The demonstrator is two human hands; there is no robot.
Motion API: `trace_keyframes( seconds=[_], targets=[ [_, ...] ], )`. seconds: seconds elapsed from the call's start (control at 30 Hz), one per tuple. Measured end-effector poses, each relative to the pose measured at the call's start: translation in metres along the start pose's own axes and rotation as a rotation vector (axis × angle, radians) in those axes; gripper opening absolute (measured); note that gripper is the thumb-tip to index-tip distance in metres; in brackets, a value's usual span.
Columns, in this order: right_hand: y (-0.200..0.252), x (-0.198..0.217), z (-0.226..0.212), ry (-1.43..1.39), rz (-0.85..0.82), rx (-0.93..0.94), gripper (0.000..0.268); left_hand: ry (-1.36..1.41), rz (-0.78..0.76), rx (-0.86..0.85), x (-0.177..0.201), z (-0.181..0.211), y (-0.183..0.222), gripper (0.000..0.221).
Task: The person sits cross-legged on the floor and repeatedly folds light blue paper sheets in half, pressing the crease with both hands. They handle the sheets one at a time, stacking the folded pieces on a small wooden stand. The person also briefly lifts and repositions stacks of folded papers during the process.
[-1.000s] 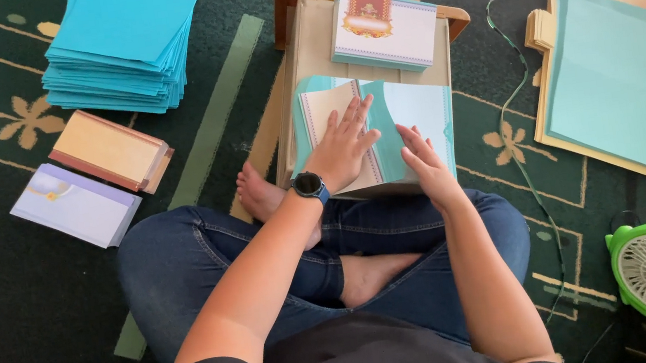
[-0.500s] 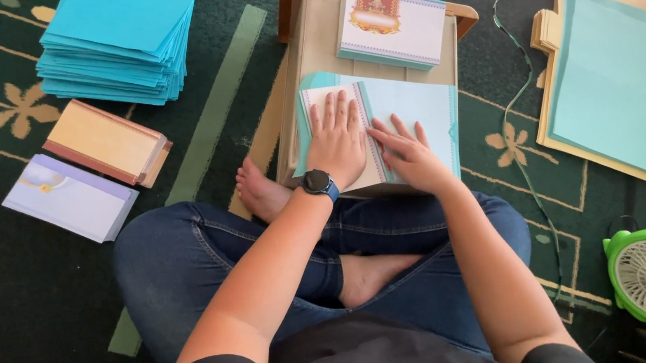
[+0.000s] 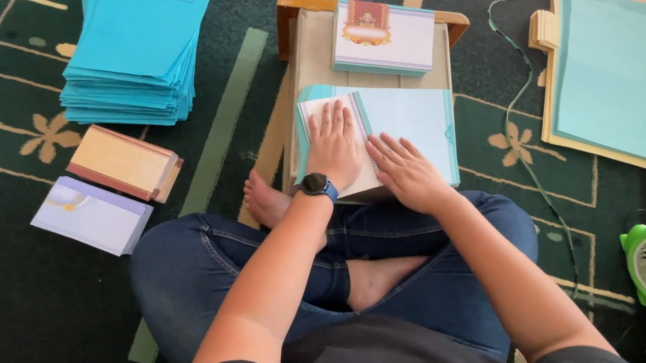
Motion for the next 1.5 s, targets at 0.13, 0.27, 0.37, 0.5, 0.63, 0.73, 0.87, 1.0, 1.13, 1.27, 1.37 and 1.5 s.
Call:
trace_keyframes(
  seconds=[0.13, 0.27, 0.37, 0.5, 0.63, 0.73, 0.87, 1.0, 1.13, 1.27, 1.37, 1.5],
  targets=[
    [0.023, -0.002, -0.007, 0.028, 0.033, -0.029, 0.062, -0.017, 0.008, -0.01, -0.001, 0.001, -0.002, 0.061],
    [0.026, 0.0, 0.011, -0.431, 0.1, -0.022, 0.053, 0.01, -0.111, -0.115, 0.017, 0.009, 0.024, 0.076],
    [0.027, 0.026, 0.003, -0.762, 0.177, -0.127, 0.051, -0.036, -0.286, -0.149, 0.018, 0.007, 0.046, 0.098],
    [0.037, 0.031, 0.003, -1.034, 0.347, -0.225, 0.057, 0.051, -0.177, -0.129, -0.073, -0.02, 0.036, 0.034],
    [0.039, 0.015, 0.021, -1.32, 0.564, -0.177, 0.065, 0.058, -0.072, -0.029, 0.062, -0.004, 0.063, 0.031],
    [0.046, 0.021, 0.042, -1.327, 0.922, -0.217, 0.043, 0.619, 0.226, 0.047, 0.107, -0.005, 0.06, 0.021],
    [0.026, 0.067, 0.059, -1.018, 0.933, -0.351, 0.038, 1.097, 0.23, 0.191, 0.085, -0.015, 0.007, 0.037],
    [-0.004, 0.082, 0.111, -0.915, 1.037, -0.47, 0.013, 1.079, 0.37, 0.178, 0.11, 0.001, -0.053, 0.041],
    [-0.04, 0.067, 0.173, -0.87, 1.053, -0.529, 0.017, 0.882, 0.409, 0.085, 0.051, -0.011, -0.124, 0.065],
    [-0.056, 0.046, 0.195, -0.677, 1.008, -0.597, 0.028, 0.38, 0.345, 0.044, 0.017, -0.005, -0.134, 0.077],
    [-0.052, 0.02, 0.206, -0.359, 1.0, -0.629, 0.04, 0.237, 0.318, 0.081, 0.001, -0.005, -0.136, 0.064],
    [-0.043, 0.055, 0.176, -0.001, 0.907, -0.715, 0.056, 0.247, 0.317, 0.084, -0.005, -0.01, -0.14, 0.049]
  ],
)
Point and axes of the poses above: each hand's wrist, its own y-axis away from the middle knuckle, its own x-axis out of the back of the hand, z = x × y, the point moved 5 cm from there along -y, towards the middle knuckle, and after that the axes turned 14 degrees about x, right-handed, at the moved point
